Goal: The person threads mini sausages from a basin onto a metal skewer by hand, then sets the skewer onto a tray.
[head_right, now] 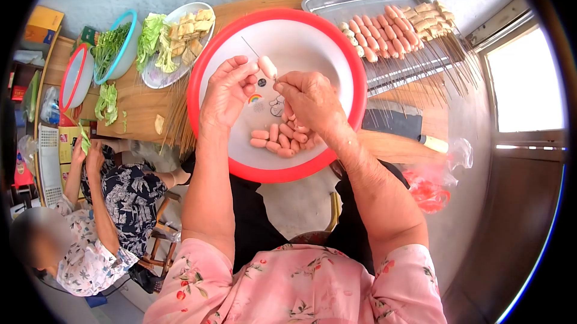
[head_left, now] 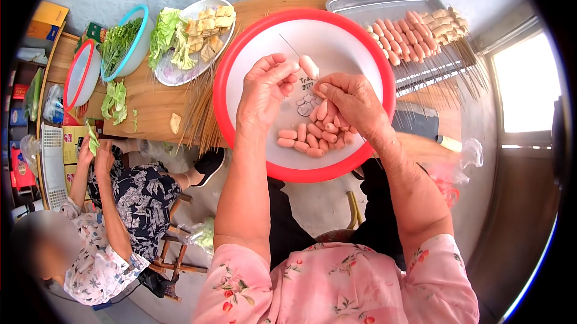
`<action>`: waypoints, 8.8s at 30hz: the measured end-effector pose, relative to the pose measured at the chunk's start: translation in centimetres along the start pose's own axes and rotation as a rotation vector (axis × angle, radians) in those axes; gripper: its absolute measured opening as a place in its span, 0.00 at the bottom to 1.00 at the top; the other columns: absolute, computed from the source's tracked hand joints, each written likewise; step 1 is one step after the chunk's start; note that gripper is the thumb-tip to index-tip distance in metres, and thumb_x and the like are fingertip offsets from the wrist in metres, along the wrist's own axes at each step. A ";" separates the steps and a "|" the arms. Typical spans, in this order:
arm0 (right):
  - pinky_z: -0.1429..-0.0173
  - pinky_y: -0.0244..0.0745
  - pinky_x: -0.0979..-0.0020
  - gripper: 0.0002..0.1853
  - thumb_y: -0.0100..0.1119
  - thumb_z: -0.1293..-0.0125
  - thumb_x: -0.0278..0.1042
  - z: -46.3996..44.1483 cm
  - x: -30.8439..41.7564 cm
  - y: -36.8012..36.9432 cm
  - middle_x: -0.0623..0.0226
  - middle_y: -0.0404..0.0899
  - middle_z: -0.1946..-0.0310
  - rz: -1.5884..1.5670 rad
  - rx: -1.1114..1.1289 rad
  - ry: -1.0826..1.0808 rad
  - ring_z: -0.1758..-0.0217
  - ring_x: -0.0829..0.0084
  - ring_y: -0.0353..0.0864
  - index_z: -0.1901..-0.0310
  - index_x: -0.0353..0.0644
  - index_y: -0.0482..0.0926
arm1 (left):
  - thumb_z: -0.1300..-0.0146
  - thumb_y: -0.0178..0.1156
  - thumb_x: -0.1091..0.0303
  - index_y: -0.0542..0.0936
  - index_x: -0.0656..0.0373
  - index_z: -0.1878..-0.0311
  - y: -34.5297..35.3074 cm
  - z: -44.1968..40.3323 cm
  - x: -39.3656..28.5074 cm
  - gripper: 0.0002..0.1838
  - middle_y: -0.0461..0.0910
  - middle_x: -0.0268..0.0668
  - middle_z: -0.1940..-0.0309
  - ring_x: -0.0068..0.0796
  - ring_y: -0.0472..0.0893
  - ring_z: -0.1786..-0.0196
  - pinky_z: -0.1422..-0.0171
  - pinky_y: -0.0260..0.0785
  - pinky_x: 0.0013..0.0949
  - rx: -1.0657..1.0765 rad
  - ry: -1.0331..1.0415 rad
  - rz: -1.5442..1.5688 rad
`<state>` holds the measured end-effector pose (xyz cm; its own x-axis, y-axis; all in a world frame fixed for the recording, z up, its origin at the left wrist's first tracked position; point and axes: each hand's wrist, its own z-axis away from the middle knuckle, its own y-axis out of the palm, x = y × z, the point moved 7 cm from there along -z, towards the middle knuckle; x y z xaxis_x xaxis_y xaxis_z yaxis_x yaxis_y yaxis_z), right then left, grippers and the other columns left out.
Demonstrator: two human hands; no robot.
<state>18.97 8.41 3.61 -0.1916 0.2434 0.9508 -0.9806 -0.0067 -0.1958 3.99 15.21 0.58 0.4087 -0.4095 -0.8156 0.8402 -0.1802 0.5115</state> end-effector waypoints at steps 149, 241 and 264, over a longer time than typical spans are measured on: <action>0.39 0.49 0.62 0.04 0.62 0.43 0.31 2.8 0.5 2.7 0.66 0.74 0.83 0.318 -0.182 -0.378 0.52 0.66 0.68 0.72 0.42 0.82 | 0.39 0.54 0.71 0.76 0.65 0.68 -2.8 -0.5 -0.9 0.07 0.77 0.42 0.68 0.34 0.79 0.66 0.60 0.74 0.35 -0.118 0.148 0.119; 0.68 0.72 0.71 0.10 0.59 0.41 0.36 0.8 -2.0 -15.7 0.62 0.78 0.81 0.687 -0.707 -0.268 0.77 0.73 0.78 0.64 0.39 0.82 | 0.39 0.60 0.66 0.71 0.64 0.46 -5.8 0.1 -1.7 0.20 0.76 0.42 0.54 0.34 0.77 0.53 0.46 0.71 0.37 -0.281 0.063 0.044; 0.70 0.70 0.80 0.12 0.56 0.37 0.37 -1.0 -1.5 -9.5 0.70 0.77 0.78 0.395 -0.291 -0.139 0.77 0.81 0.75 0.60 0.37 0.81 | 0.46 0.57 0.68 0.78 0.59 0.68 -30.0 12.9 -2.2 0.05 0.76 0.31 0.77 0.19 0.73 0.80 0.80 0.61 0.21 -0.943 -0.040 -0.680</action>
<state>28.56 9.07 3.82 -0.5688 0.1455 0.8095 -0.7837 0.2025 -0.5871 -26.74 9.97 -9.43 -0.2262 -0.5147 -0.8270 0.8208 0.3564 -0.4464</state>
